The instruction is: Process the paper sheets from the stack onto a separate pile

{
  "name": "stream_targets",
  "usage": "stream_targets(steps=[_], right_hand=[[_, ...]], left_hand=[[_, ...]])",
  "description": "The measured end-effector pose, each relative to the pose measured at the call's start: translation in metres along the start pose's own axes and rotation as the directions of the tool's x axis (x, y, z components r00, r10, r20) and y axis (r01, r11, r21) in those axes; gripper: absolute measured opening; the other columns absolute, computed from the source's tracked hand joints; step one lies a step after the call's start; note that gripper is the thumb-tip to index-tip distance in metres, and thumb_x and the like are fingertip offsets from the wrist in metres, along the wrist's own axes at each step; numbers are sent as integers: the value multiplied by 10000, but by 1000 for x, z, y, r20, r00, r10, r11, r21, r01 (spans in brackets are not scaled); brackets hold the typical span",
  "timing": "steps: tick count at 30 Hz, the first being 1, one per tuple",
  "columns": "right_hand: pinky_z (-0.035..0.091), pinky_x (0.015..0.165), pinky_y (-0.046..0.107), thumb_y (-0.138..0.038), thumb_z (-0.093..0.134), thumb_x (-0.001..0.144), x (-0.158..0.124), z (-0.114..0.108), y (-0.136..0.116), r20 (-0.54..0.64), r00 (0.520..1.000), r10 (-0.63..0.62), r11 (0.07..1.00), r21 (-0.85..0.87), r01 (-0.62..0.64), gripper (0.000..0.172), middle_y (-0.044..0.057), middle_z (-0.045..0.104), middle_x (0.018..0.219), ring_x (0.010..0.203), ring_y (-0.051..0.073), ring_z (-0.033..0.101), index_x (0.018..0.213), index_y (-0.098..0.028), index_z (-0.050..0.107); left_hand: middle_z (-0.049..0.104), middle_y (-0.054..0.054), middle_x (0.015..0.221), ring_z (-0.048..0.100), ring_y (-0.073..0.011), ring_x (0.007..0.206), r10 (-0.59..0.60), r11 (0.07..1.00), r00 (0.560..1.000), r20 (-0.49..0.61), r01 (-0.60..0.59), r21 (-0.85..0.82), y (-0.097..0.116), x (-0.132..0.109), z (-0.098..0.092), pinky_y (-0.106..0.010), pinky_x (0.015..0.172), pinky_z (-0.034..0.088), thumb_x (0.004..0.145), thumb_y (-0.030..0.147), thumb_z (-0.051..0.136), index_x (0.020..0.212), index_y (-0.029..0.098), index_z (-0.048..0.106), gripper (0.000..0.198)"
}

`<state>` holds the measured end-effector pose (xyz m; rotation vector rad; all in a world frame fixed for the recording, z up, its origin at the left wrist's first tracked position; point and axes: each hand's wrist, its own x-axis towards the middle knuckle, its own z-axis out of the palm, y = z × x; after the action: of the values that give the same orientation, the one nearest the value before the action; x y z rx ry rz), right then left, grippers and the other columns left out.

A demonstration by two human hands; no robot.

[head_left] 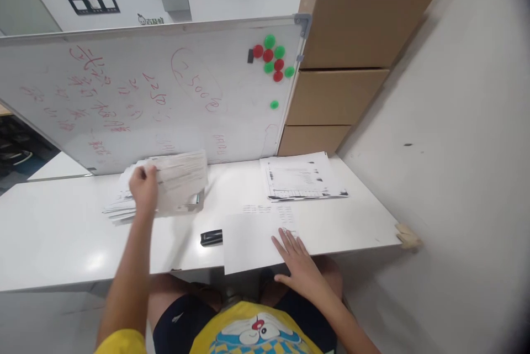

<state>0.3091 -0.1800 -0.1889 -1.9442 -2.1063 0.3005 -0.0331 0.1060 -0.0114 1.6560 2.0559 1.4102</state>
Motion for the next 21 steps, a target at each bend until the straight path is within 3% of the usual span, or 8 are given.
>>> stream_targets(steps=[5,7,10,13,15,18,19,21], right_hand=[[328,1112,431,-31,437,809,-30,7,21,-210,977,36,992,-114,-61,702,64,365,1536,1390,259,376,1465,-273,380],[292,1130,475,-153,488,861,-37,7,28,-264,962,66,990,-105,-96,618,86,334,1549,1409,293,337,1464,-242,383],[228,1143,551,-456,567,858,-47,7,35,-322,934,154,983,-50,-179,709,143,254,1574,1438,351,248,1475,-182,349],[238,1129,559,-553,492,874,-52,7,41,-391,863,320,943,50,-328,746,195,199,1582,1447,369,202,1460,-113,354],[257,1111,567,-564,433,892,-51,5,45,-429,787,444,893,135,-430,740,244,230,1560,1434,391,218,1429,-58,386],[258,1099,583,-576,408,885,-47,3,46,-447,687,573,819,276,-503,711,281,343,1494,1393,417,283,1342,-37,491],[256,1101,580,-578,422,874,-47,2,45,-455,650,609,793,339,-505,687,278,378,1472,1377,415,309,1296,-49,535],[299,1088,557,-587,487,828,-47,1,41,-448,532,719,692,534,-486,641,257,461,1410,1324,392,396,1220,-89,585]], left_hand=[[550,6,730,573,-216,898,-98,977,994,57,85,196,-22,83,-13,-437,940,425,815,347,593,751,95,533,266],[629,-105,1005,522,-327,1134,-60,965,997,46,46,257,-23,88,-10,-542,1033,340,805,388,620,938,32,553,386],[421,-224,1425,222,-394,1407,262,911,965,-10,-244,334,-11,59,-2,-604,1123,166,864,462,535,1269,-21,430,639],[415,-160,1459,111,-340,1463,632,750,773,47,-626,215,10,-25,6,-592,1140,193,926,445,423,1351,58,410,576],[568,-106,1316,326,-263,1410,772,627,616,157,-779,-25,23,-107,12,-504,1139,296,942,335,414,1268,157,513,385],[616,-34,1289,430,-219,1349,885,338,112,451,-823,-458,36,-231,36,-452,1160,303,916,274,451,1271,287,531,364],[550,-56,1378,362,-256,1394,846,349,59,530,-813,-466,38,-265,48,-486,1160,288,895,261,486,1340,257,486,445],[432,-137,1473,306,-340,1411,769,414,113,629,-838,-355,37,-311,73,-560,1116,306,851,196,517,1423,159,396,586]])
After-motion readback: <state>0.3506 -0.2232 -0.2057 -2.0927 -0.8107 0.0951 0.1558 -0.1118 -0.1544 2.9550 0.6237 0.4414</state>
